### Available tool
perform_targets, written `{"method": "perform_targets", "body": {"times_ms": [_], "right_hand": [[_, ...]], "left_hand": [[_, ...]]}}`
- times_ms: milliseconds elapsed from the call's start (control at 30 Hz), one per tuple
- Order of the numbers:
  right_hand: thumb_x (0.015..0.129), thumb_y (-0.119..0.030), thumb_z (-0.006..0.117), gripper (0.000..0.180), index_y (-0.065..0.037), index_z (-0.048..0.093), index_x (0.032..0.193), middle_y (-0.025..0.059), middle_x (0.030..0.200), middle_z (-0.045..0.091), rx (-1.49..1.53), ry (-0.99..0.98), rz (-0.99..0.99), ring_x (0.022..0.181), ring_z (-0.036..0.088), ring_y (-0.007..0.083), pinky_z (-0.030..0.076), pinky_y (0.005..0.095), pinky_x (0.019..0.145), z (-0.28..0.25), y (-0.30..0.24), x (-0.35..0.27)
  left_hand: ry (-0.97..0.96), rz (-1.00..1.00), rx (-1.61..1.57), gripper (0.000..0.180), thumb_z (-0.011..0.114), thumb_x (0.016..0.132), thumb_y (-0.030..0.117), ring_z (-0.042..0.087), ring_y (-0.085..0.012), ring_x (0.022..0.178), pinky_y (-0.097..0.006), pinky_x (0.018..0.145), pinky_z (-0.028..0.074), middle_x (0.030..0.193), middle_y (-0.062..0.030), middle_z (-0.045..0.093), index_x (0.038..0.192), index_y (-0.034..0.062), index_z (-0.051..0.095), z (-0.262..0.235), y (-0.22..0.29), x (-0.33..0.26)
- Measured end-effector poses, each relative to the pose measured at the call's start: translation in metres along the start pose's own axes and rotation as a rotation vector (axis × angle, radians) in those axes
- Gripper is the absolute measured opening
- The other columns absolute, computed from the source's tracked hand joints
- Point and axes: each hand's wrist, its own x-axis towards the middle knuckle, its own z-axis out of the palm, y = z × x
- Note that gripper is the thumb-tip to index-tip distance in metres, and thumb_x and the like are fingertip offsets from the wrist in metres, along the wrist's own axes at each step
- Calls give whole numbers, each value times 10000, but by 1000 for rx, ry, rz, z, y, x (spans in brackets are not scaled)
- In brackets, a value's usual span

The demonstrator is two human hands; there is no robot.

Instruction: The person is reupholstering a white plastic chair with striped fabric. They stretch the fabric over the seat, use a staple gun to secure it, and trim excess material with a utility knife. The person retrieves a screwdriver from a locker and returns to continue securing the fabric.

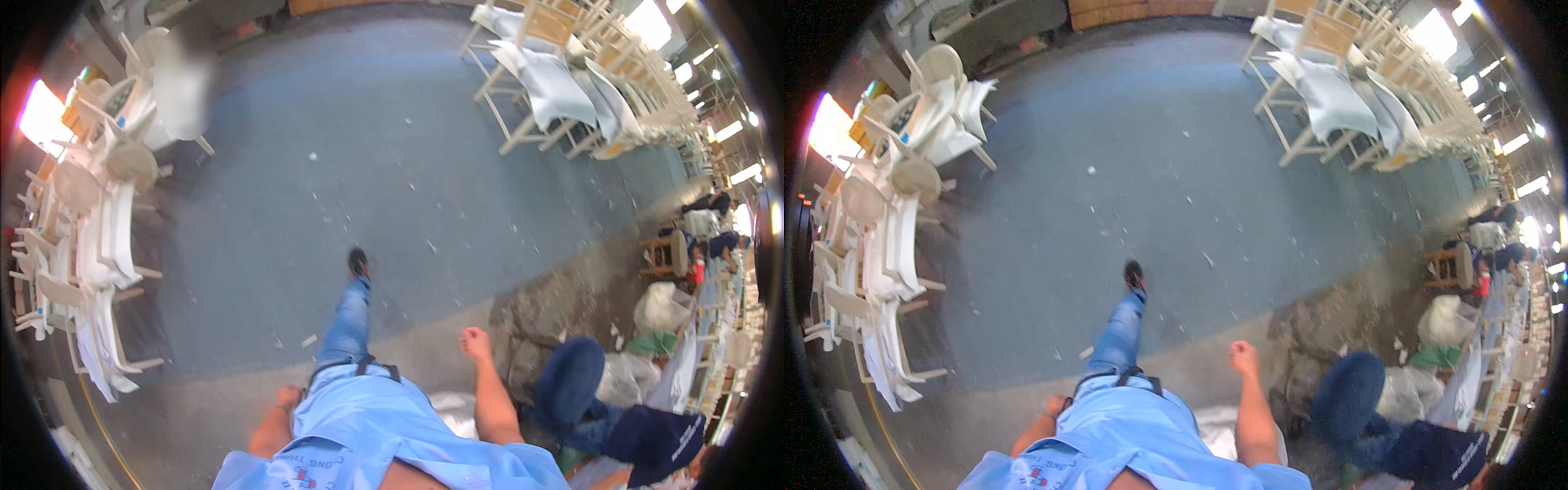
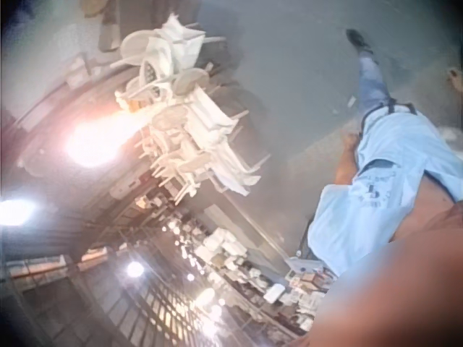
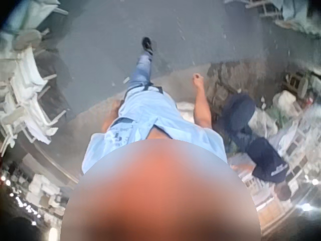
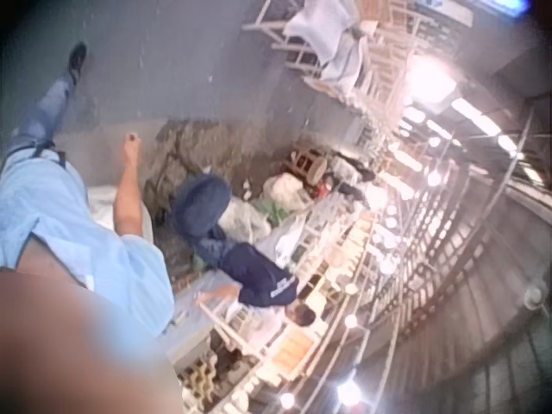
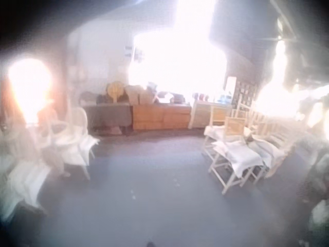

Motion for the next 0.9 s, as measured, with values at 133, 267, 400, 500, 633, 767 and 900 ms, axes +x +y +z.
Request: {"method": "perform_targets", "body": {"times_ms": [133,267,400,500,633,767,900], "right_hand": [[1000,-164,633,157,-25,684,1052,92,819,721,306,85,-25,561,627,153,522,325,486,19,-155,106],[990,-177,638,143,-56,691,1045,89,835,717,291,-47,32,579,631,145,532,319,482,63,-238,153],[934,-220,674,223,-33,763,1014,97,859,752,36,47,47,703,692,219,582,396,672,102,-240,207],[844,-199,687,230,8,765,906,159,811,754,189,82,-14,685,701,245,564,418,647,113,-226,271],[830,-194,704,239,31,767,878,171,794,757,704,-318,400,682,694,247,563,437,655,75,-297,396],[870,-284,669,302,3,764,866,152,767,750,-211,121,-127,691,721,281,567,466,648,32,-519,545],[967,-207,630,215,-7,710,967,94,754,713,-26,87,-355,549,646,178,516,364,498,-29,-809,714]], "left_hand": [[-83,-129,-175,385,621,903,427,747,-309,1004,-441,874,583,1064,-119,780,987,94,795,-126,4,101],[50,-265,-413,355,636,883,387,734,-333,967,-451,872,569,994,-170,769,970,80,792,-376,51,277],[395,48,-954,356,669,966,253,751,-239,886,-357,809,587,1004,-154,771,1216,4,712,-662,168,427],[475,252,-915,367,646,998,222,733,-168,878,-318,783,583,1019,-104,761,1278,-14,671,-834,265,516],[480,323,-1002,377,647,998,233,724,-156,871,-305,790,573,1019,-103,762,1278,-20,671,-946,357,621],[392,139,-965,414,704,944,331,728,-178,869,-339,810,569,992,-118,780,1206,12,729,-940,388,694],[199,-175,-755,321,650,902,296,742,-282,910,-412,794,573,996,-151,778,1094,71,774,-905,368,734]]}}
